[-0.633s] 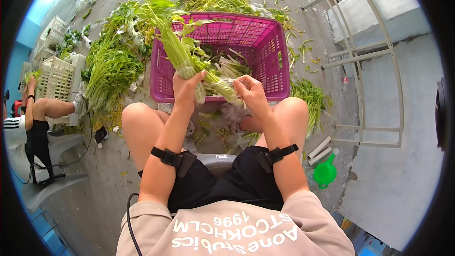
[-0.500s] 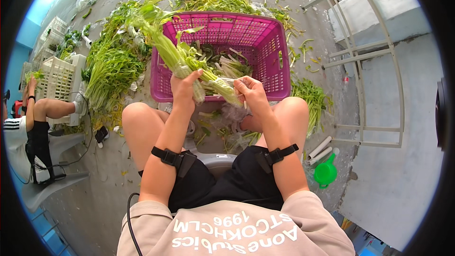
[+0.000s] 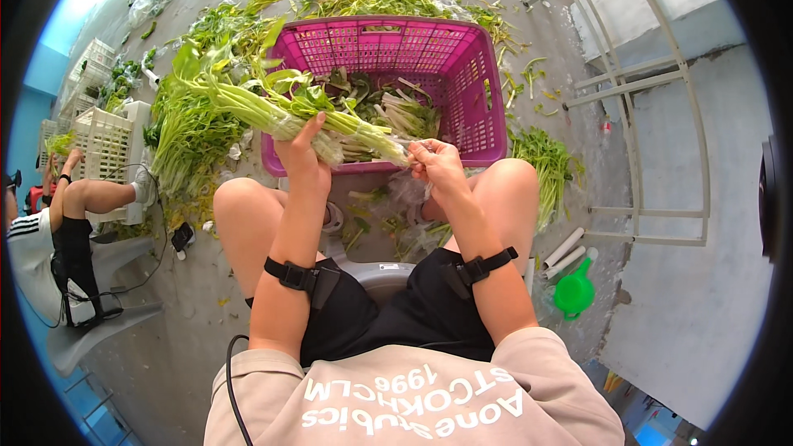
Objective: The person removes plastic wrap from bundles of water spinach by hand, places the vegetables into a purple basket, and then sorts through the individual stalks.
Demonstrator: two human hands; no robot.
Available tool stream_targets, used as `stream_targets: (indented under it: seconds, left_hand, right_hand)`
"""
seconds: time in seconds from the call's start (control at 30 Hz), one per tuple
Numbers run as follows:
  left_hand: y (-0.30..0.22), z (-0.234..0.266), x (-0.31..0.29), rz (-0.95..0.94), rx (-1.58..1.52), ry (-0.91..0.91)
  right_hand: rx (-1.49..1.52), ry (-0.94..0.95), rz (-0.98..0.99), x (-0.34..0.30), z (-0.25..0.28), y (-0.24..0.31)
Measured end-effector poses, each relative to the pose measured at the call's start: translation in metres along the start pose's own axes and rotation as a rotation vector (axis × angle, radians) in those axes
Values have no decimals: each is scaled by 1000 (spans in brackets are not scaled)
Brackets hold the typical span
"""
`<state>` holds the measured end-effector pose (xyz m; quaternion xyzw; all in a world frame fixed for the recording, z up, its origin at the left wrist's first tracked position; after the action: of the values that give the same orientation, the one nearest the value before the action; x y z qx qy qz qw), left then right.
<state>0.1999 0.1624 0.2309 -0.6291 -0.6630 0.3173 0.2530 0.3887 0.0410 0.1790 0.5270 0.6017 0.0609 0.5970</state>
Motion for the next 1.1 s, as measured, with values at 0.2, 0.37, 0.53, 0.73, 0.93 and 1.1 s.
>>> stream_targets:
  seconds: [0.2,0.37,0.53,0.73,0.93,1.1]
  left_hand:
    - [2,35,37,-88,-83,-191]
    - [-42,72,85,-9,-135,-126]
    - [-24,51,63,-141,8,-41]
    - [18,37,49,17,135,-112]
    - [42,26,50,131,105,5]
    - [50,26,45,212,219,102]
  right_hand:
    - [65,-233,142,-11,11,-6]
    - [54,-277,68,-14,63,11]
    - [7,-372,92,-14,74,19]
    - [-6,-291,106,-10,67,16]
    - [92,-285,192,-7,62,22]
    - [70,-332,206,-14,68,28]
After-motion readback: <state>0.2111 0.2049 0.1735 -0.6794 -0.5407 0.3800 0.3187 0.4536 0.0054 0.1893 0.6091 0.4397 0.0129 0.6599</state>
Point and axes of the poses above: each hand's wrist, its own x-axis towards the middle knuckle, its own z-axis out of the back of the hand, y = z × x, the point moved 2 cm from there along x, towards the middle knuckle, and after that the axes turned 10 degrees about -z, right-handed, at the moved point
